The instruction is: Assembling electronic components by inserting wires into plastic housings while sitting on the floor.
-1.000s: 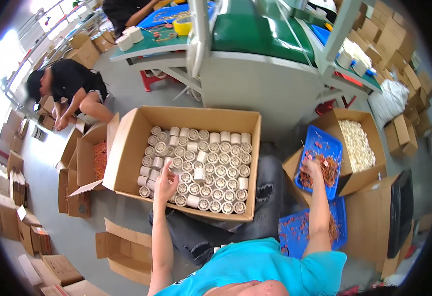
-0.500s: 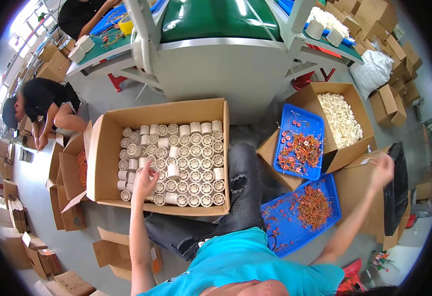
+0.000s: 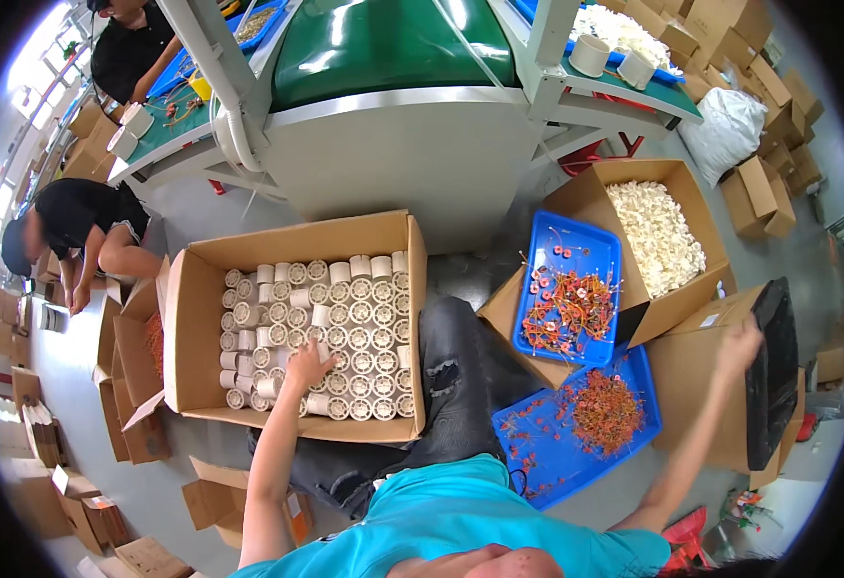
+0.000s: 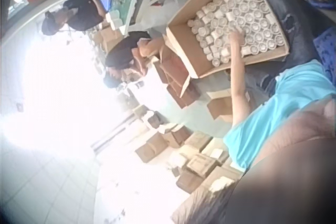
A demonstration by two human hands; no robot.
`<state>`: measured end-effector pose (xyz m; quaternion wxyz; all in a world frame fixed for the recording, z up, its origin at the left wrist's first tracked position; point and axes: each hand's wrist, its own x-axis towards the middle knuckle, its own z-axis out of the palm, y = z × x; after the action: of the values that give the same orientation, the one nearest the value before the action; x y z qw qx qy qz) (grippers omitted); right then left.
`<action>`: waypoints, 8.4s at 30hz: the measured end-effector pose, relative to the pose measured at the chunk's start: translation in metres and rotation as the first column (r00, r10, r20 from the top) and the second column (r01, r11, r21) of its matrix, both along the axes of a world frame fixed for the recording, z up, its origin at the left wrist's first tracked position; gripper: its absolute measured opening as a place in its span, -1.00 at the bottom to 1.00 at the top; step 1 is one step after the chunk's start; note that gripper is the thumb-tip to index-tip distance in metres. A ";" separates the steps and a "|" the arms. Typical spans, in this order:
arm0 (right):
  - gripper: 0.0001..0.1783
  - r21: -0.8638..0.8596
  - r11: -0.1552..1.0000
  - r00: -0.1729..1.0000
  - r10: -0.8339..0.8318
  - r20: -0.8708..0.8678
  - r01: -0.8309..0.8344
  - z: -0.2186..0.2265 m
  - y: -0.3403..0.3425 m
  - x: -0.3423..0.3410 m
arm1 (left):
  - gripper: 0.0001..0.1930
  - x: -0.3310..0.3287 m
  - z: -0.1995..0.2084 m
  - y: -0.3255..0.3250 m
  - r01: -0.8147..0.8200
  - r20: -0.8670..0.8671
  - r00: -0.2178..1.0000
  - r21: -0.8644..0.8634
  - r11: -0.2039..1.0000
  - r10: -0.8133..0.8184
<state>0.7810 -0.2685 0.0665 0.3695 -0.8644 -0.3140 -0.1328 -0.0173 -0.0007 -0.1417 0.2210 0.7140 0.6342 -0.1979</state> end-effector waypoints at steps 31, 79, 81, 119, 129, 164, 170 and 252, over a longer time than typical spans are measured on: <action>-0.82 0.161 0.935 0.938 0.334 -0.096 -0.317 -0.070 0.198 -0.330 | -0.35 -0.014 0.138 -0.144 -0.219 0.898 -0.230 -0.424 0.879 0.375; -0.71 0.463 0.058 0.016 0.995 -0.094 -0.885 0.015 0.154 -0.613 | -0.40 0.004 0.173 -0.140 -0.605 0.822 0.518 0.548 0.578 -0.236; -0.71 0.457 0.052 0.008 0.995 -0.096 -0.888 0.015 0.155 -0.614 | -0.40 0.004 0.173 -0.141 -0.605 0.820 0.521 0.550 0.575 -0.237; -0.83 0.336 0.021 -0.107 0.927 -0.359 -0.942 0.014 0.157 -0.624 | -0.48 0.018 0.183 -0.133 -0.484 0.835 0.450 0.527 0.699 -0.318; -0.83 0.321 0.039 -0.079 0.934 -0.348 -0.946 -0.004 0.157 -0.627 | -0.48 0.012 0.175 -0.130 -0.402 0.813 0.514 0.509 0.761 -0.273; -0.77 0.495 0.134 -0.085 0.914 -0.396 -0.858 -0.014 0.182 -0.572 | -0.44 0.056 0.193 -0.079 -0.151 0.726 0.557 0.566 0.811 -0.403; -0.69 0.625 0.518 0.208 0.839 -0.502 -0.584 -0.039 0.190 -0.492 | -0.31 0.098 0.245 0.059 -0.101 0.504 0.607 0.816 0.570 -0.615; -0.78 0.124 0.732 0.642 0.655 -0.397 -0.670 -0.079 0.172 -0.364 | -0.57 0.074 0.063 0.082 -0.555 0.873 0.208 -0.267 0.788 0.442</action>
<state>0.4174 -0.0961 -0.0123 0.4351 -0.7029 -0.5245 0.2038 0.0571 0.0811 -0.0786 0.5409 0.4685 0.6118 0.3371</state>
